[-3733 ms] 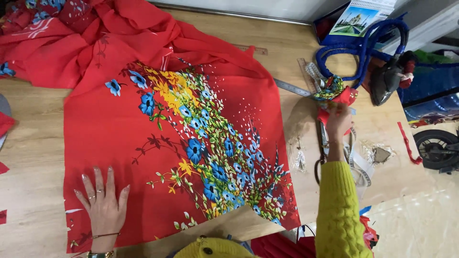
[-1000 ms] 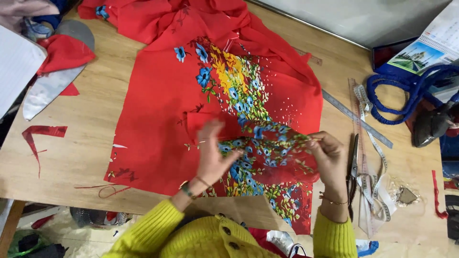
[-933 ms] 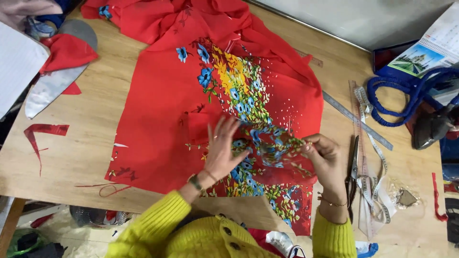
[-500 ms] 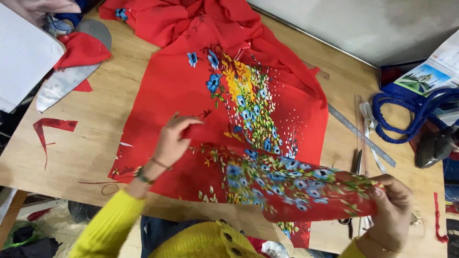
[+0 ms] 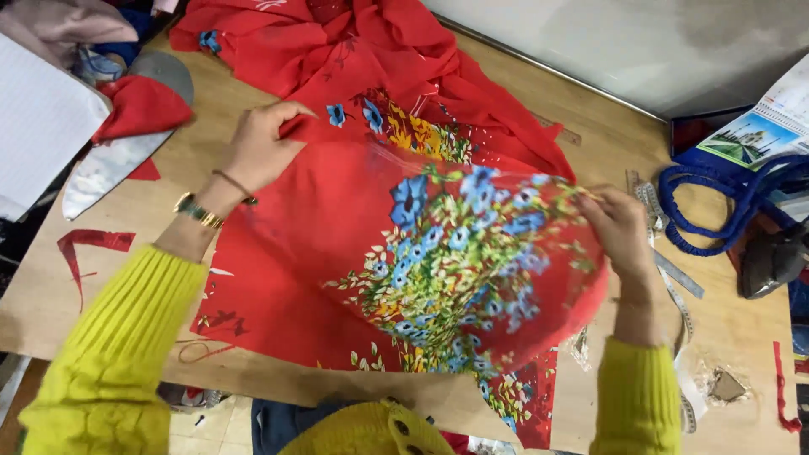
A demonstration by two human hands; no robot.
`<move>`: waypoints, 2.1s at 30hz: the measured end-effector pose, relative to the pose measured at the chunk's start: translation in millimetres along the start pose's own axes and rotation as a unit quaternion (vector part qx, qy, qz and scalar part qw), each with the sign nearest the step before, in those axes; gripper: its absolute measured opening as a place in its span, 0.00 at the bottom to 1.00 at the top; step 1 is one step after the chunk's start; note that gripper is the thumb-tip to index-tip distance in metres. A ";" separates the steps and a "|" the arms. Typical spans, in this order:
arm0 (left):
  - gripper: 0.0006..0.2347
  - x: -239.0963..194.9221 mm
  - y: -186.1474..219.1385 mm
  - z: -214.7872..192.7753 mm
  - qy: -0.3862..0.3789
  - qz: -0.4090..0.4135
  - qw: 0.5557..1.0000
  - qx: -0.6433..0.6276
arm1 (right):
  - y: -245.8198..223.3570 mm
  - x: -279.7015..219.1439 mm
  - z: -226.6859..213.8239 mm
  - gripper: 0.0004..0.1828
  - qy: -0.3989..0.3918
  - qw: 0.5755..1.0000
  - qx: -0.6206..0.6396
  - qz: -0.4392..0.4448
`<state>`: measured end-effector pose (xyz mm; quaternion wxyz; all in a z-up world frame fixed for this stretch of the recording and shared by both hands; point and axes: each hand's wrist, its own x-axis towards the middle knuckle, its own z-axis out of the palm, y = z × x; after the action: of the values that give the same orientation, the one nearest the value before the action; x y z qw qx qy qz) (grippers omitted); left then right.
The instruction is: A person measures and cuts out garment pieces from red floral fabric using a ruler and tailor scissors on a wooden table.
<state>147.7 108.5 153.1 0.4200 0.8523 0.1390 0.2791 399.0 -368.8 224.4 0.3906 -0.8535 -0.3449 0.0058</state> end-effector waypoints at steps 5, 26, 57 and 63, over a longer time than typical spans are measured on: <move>0.11 31.1 -84.0 42.0 -0.053 -0.059 0.992 0.100 | 67.5 50.0 66.0 0.07 -0.062 0.998 0.022 -0.020; 0.21 -86.6 -170.9 54.6 0.059 -0.032 0.960 0.271 | 137.6 -32.2 81.8 0.14 -0.034 0.981 -0.146 0.124; 0.05 -200.2 -192.5 39.2 0.115 -0.056 0.926 0.355 | 62.8 -307.5 140.7 0.16 0.174 0.689 0.618 0.337; 0.16 -188.5 -172.8 35.2 0.149 -0.132 0.924 0.328 | 29.3 -284.3 141.0 0.14 0.224 0.713 0.555 0.365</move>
<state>16.3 102.3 -69.0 0.1247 0.8648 0.3949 0.2838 160.0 -457.4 33.0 0.8276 -0.5187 0.1559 0.1471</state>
